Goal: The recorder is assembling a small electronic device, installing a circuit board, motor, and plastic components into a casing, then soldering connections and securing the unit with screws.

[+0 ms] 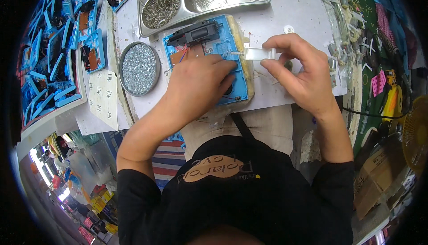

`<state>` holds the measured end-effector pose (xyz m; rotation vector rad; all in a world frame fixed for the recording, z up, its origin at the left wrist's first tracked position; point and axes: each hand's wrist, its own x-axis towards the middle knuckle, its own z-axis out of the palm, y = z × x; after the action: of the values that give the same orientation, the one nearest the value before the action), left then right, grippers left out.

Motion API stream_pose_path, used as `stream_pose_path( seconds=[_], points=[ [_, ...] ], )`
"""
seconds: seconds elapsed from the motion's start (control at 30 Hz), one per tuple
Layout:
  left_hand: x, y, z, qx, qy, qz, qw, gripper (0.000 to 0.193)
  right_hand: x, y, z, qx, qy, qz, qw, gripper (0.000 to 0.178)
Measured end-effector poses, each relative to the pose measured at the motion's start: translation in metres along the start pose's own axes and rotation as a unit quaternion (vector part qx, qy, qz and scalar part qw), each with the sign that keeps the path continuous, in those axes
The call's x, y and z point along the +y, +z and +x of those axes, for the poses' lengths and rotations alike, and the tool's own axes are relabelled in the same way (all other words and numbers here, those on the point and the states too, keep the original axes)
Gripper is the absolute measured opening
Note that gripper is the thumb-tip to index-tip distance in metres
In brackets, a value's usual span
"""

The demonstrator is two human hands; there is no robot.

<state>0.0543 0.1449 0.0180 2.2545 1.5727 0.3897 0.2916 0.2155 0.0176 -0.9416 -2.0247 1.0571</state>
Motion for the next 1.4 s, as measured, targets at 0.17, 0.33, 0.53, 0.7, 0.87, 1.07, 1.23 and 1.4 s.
stream_pose_path(
  seconds=[0.17,0.33,0.53,0.7,0.87,1.07,1.23,1.4],
  points=[
    [0.005,-0.006,0.014,-0.093,-0.015,0.01,0.995,0.011,0.0,-0.006,-0.006,0.014,0.009,0.018,1.0,0.026],
    [0.008,0.001,0.012,-0.041,-0.053,0.008,0.998,0.01,0.007,-0.009,-0.009,0.023,0.029,0.025,0.999,0.025],
    [-0.003,-0.014,-0.02,0.121,-0.056,-0.16,0.978,0.009,0.002,-0.003,-0.001,-0.029,-0.016,-0.02,0.999,0.027],
    [-0.015,0.005,-0.045,0.222,-0.129,-0.199,0.946,0.01,-0.005,0.011,0.019,-0.091,-0.167,-0.143,0.971,0.035],
    [-0.017,0.01,-0.044,0.234,-0.109,-0.199,0.945,0.01,-0.009,0.014,0.034,-0.116,-0.195,-0.161,0.961,0.033],
    [-0.02,0.016,-0.046,0.25,-0.054,-0.206,0.944,0.016,-0.005,0.022,0.043,-0.146,-0.213,-0.162,0.953,0.03],
    [-0.025,0.021,-0.049,0.25,-0.02,-0.191,0.949,0.018,0.02,0.03,0.048,-0.163,-0.195,-0.078,0.964,0.027],
    [-0.025,0.024,-0.048,0.257,-0.012,-0.186,0.948,0.02,0.04,0.041,0.036,-0.128,-0.168,0.01,0.977,0.026]
  ],
)
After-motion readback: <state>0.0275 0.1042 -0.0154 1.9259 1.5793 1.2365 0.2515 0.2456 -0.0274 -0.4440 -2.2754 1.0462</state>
